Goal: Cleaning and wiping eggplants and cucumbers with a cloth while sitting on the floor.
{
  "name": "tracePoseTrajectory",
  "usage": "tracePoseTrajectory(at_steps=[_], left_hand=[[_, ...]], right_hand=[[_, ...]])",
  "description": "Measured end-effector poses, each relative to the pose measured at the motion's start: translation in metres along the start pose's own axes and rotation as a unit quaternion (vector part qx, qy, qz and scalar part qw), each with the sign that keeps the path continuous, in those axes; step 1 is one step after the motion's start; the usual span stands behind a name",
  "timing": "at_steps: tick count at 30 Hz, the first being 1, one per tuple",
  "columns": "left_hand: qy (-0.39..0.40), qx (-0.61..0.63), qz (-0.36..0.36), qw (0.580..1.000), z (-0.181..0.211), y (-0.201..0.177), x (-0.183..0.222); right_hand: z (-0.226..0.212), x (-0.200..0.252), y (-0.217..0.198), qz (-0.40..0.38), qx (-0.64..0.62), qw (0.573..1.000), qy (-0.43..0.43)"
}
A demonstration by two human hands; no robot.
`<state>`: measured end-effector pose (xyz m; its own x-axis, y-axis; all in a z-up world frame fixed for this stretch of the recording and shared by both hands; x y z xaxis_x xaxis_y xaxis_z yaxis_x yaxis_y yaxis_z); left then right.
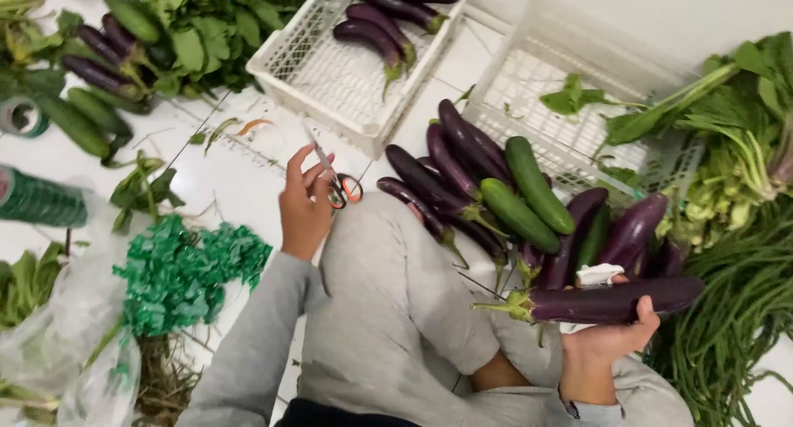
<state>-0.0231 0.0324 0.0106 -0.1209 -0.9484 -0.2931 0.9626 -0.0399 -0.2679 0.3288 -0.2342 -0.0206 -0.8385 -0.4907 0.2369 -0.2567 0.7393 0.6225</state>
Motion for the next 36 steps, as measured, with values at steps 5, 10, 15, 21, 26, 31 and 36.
tracePoseTrajectory(at_steps=[5,10,15,21,26,31,36], left_hand=[[-0.218,0.290,0.077,0.928,-0.145,-0.012,-0.006],[-0.275,0.165,0.074,0.944,-0.188,-0.016,0.012],[-0.073,-0.079,0.004,0.994,-0.191,-0.017,0.024],[0.017,-0.279,-0.044,0.959,-0.166,-0.022,0.029],[0.034,-0.312,-0.065,0.947,-0.159,-0.019,0.031],[-0.025,-0.210,-0.015,0.977,-0.150,-0.021,0.031],[-0.106,-0.293,0.084,0.947,-0.176,-0.036,0.038]], right_hand=[[0.004,0.006,0.004,-0.025,0.041,0.998,-0.031],[0.010,0.002,0.000,-0.029,0.078,0.995,-0.049],[0.017,-0.006,-0.008,-0.036,0.053,0.998,-0.028],[0.020,-0.008,-0.010,-0.015,0.048,0.999,-0.004],[0.021,-0.007,-0.009,-0.041,0.040,0.998,-0.013],[0.020,-0.007,-0.013,-0.031,0.033,0.999,-0.017],[0.020,-0.006,-0.009,-0.052,0.025,0.998,-0.022]])
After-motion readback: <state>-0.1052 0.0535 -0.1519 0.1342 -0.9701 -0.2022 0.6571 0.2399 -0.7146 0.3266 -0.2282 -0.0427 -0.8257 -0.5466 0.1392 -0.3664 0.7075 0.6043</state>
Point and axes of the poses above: each hand's wrist, its own x-axis away from the middle knuckle, its own y-axis out of the palm, z = x × y, the point moved 2 cm from there along -x, towards the middle knuckle, and after that the axes turned 2 degrees about -x, right-handed, at the moved point
